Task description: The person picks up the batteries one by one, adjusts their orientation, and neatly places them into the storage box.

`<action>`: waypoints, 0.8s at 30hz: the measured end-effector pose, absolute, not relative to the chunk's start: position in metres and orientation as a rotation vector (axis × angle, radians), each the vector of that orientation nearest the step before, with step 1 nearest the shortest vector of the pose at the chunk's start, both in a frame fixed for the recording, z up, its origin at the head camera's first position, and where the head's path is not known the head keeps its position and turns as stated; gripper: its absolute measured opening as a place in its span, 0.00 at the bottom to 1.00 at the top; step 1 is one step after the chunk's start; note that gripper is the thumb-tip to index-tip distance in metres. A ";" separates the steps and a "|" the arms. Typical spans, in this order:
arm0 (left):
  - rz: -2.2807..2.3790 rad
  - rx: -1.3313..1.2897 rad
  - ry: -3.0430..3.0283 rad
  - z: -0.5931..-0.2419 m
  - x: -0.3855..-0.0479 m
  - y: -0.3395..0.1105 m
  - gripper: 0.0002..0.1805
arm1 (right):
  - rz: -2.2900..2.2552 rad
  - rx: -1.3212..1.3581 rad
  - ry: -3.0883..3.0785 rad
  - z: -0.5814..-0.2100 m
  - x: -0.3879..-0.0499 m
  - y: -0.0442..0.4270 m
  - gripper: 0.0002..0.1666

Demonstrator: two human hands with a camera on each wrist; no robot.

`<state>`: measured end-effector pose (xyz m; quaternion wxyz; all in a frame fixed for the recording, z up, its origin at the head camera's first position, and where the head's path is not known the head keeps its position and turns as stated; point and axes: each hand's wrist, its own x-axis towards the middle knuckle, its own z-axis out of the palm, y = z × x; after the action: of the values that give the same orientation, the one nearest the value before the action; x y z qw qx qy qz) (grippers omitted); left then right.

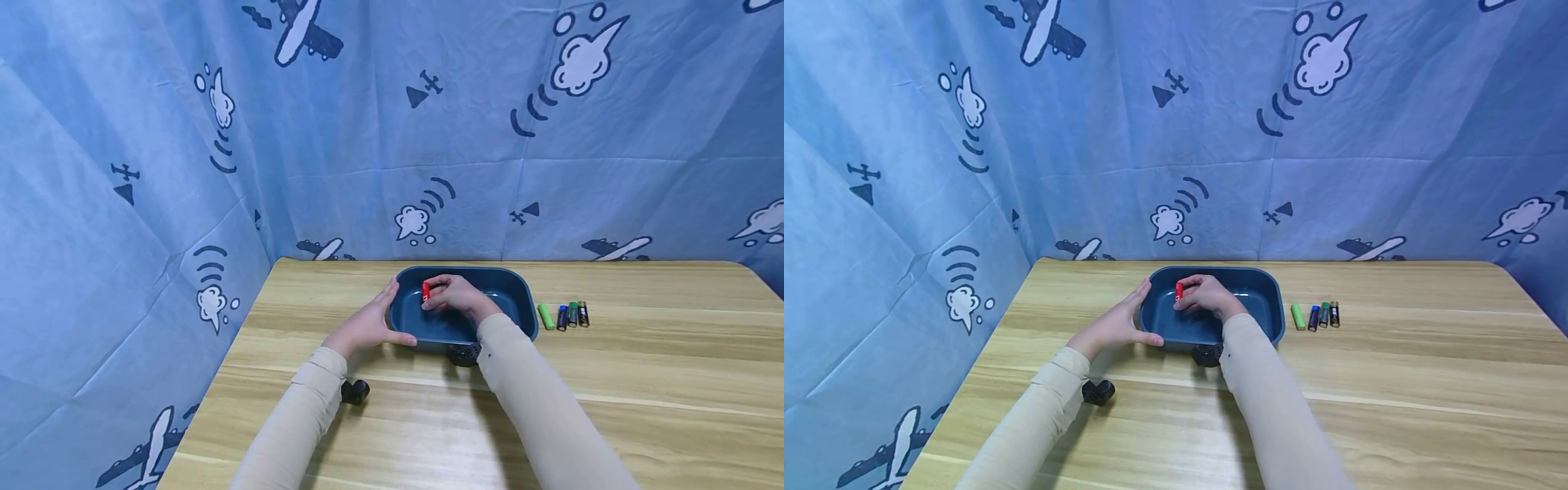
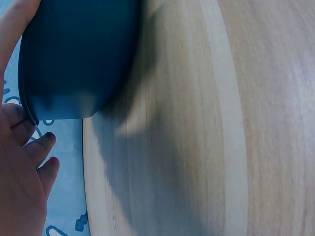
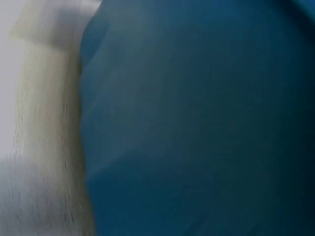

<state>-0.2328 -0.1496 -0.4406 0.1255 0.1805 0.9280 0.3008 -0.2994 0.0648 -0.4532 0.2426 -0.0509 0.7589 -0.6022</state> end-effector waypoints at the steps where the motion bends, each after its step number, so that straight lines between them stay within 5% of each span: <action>1: 0.872 0.525 2.705 -0.441 -0.233 -0.150 0.67 | -1.634 -0.135 2.075 -0.453 -0.299 0.064 0.33; 24: 0.869 0.513 2.697 -0.439 -0.232 -0.148 0.63 | -1.526 0.147 2.072 -0.447 -0.305 0.050 0.32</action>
<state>-0.2318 -0.1484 -0.4386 0.1305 0.1767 0.9285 0.2993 -0.3046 0.0499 -0.4469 0.2783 0.0548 0.7721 -0.5687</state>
